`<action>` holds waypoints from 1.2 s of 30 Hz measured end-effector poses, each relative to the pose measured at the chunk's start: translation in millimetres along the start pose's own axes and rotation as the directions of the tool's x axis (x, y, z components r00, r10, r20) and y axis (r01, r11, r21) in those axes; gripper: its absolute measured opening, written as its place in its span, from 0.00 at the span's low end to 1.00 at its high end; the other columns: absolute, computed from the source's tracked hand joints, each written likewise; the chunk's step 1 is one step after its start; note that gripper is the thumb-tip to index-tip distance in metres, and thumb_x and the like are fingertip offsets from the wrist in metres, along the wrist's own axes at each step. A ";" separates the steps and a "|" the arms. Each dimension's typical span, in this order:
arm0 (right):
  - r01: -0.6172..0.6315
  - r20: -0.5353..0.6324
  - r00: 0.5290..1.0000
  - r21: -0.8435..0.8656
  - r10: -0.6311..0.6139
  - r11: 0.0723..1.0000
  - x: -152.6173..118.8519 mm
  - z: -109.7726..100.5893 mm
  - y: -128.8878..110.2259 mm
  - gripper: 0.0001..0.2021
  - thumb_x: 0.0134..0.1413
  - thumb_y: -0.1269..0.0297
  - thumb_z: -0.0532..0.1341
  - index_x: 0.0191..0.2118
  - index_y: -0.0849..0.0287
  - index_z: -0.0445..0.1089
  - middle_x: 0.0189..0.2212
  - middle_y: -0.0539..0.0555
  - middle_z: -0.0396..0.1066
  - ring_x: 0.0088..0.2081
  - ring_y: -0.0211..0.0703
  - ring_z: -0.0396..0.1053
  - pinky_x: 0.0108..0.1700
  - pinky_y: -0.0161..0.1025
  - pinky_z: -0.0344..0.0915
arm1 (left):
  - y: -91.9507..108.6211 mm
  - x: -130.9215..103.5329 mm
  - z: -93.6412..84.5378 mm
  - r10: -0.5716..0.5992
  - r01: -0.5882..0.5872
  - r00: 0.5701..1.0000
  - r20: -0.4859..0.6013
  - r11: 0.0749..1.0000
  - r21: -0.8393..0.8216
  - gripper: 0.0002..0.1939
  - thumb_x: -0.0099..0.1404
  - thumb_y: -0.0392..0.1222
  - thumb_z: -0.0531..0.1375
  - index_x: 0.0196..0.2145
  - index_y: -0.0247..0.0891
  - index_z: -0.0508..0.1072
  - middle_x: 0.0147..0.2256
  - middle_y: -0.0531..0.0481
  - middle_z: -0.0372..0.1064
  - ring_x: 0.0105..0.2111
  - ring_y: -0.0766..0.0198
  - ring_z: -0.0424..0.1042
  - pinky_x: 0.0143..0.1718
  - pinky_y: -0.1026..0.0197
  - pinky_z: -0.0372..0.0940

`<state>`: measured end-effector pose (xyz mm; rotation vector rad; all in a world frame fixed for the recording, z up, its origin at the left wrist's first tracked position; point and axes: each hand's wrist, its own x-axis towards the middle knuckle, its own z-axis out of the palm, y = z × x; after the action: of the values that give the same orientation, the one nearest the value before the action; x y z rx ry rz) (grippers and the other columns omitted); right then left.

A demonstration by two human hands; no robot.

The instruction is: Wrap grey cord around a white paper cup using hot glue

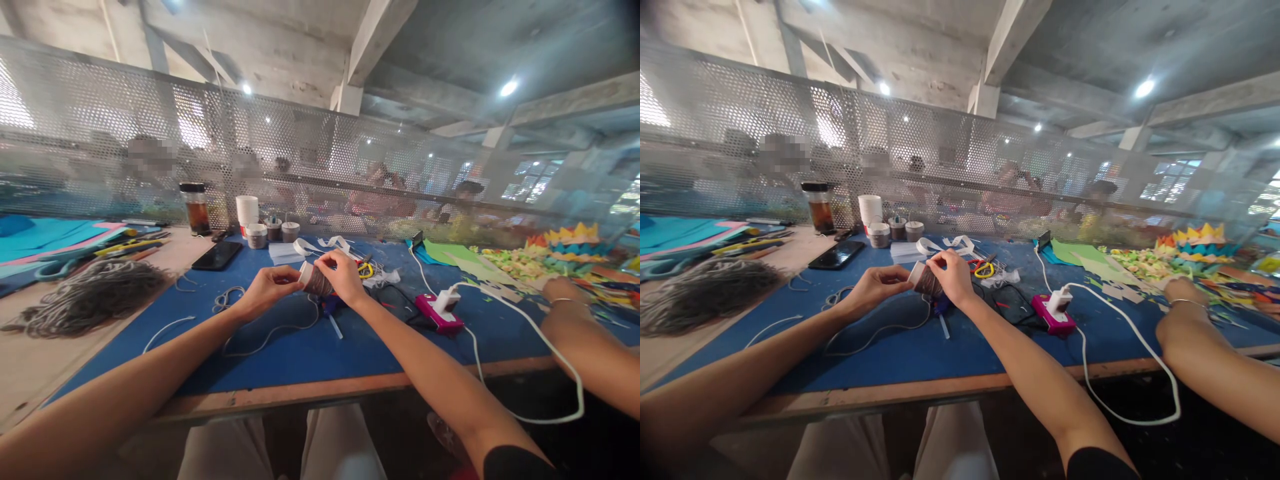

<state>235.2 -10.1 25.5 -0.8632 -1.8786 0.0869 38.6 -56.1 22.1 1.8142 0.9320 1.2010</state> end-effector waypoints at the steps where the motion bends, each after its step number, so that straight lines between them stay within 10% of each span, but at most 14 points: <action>1: -0.002 -0.002 1.000 0.000 0.002 1.000 0.1 0.0 0.1 0.05 0.56 0.64 0.60 0.30 0.56 0.71 0.29 0.50 0.69 0.30 0.38 0.68 0.37 0.37 0.65 | -0.4 0.0 -0.1 0.004 -0.004 1.000 0.003 1.000 -0.005 0.11 0.54 0.44 0.64 0.33 0.36 0.77 0.32 0.48 0.75 0.33 0.61 0.72 0.36 0.61 0.65; 15: -0.021 0.082 0.996 0.068 0.015 0.997 -5.0 -1.9 -9.5 0.15 0.57 0.55 0.58 0.47 0.55 0.67 0.45 0.55 0.70 0.47 0.43 0.67 0.50 0.41 0.62 | -2.0 4.1 -9.1 -0.039 0.026 0.993 -0.111 0.993 -0.112 0.12 0.53 0.43 0.66 0.35 0.35 0.78 0.34 0.47 0.76 0.34 0.61 0.72 0.41 0.59 0.62; 25: 0.143 0.075 0.987 0.017 -0.144 0.990 -10.8 -1.7 -16.3 0.16 0.53 0.59 0.63 0.48 0.54 0.65 0.47 0.55 0.66 0.50 0.44 0.65 0.53 0.43 0.61 | -4.3 6.9 -11.7 -0.185 0.159 0.983 0.001 0.844 -0.513 0.14 0.56 0.45 0.64 0.39 0.36 0.78 0.39 0.45 0.75 0.40 0.58 0.72 0.45 0.56 0.64; 36: 0.215 0.068 0.975 -0.050 -0.211 0.975 -11.7 -3.6 -22.1 0.08 0.57 0.65 0.60 0.43 0.52 0.68 0.46 0.52 0.67 0.51 0.43 0.64 0.54 0.45 0.60 | -7.2 6.3 -11.6 -0.201 0.161 0.979 -0.040 0.875 -0.457 0.10 0.52 0.42 0.67 0.33 0.36 0.79 0.34 0.47 0.74 0.35 0.61 0.71 0.43 0.58 0.63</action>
<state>229.2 -34.5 27.6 -0.6985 -2.0295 -0.0734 28.4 -45.1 21.4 1.2848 0.7692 1.2599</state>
